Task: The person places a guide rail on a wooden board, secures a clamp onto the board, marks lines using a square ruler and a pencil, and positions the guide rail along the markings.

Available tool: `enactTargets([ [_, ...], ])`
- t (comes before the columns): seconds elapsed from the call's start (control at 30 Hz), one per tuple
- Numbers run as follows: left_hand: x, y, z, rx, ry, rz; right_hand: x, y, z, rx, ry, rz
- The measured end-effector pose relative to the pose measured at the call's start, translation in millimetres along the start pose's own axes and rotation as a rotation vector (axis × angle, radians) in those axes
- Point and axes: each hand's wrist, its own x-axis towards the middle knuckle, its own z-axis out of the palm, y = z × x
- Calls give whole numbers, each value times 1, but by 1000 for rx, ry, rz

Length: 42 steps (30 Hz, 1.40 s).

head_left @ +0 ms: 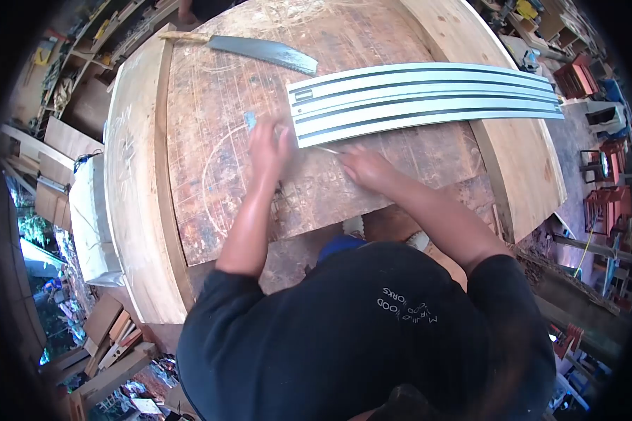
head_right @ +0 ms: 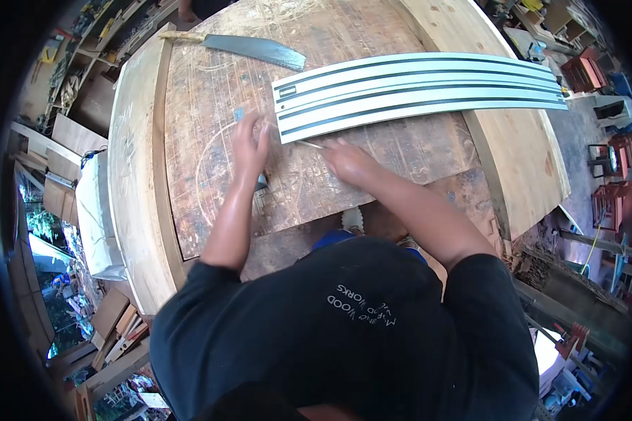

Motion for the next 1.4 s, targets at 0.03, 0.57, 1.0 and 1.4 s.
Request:
enactTargets([
  [0.03,-30,-12,-20,28,-79,-70,9,-3,3,-16,-10,31],
  [0.57,-177,25,-64,-178,-492,455,-137,25,-22,531,139,430],
  [1.0,-109,345,201,-551,-813,1297,-374,13,-59,1303,830,888],
  [1.4,-59,396,270,-294,-920,1542,-360,58,-44,1439,1361,893],
])
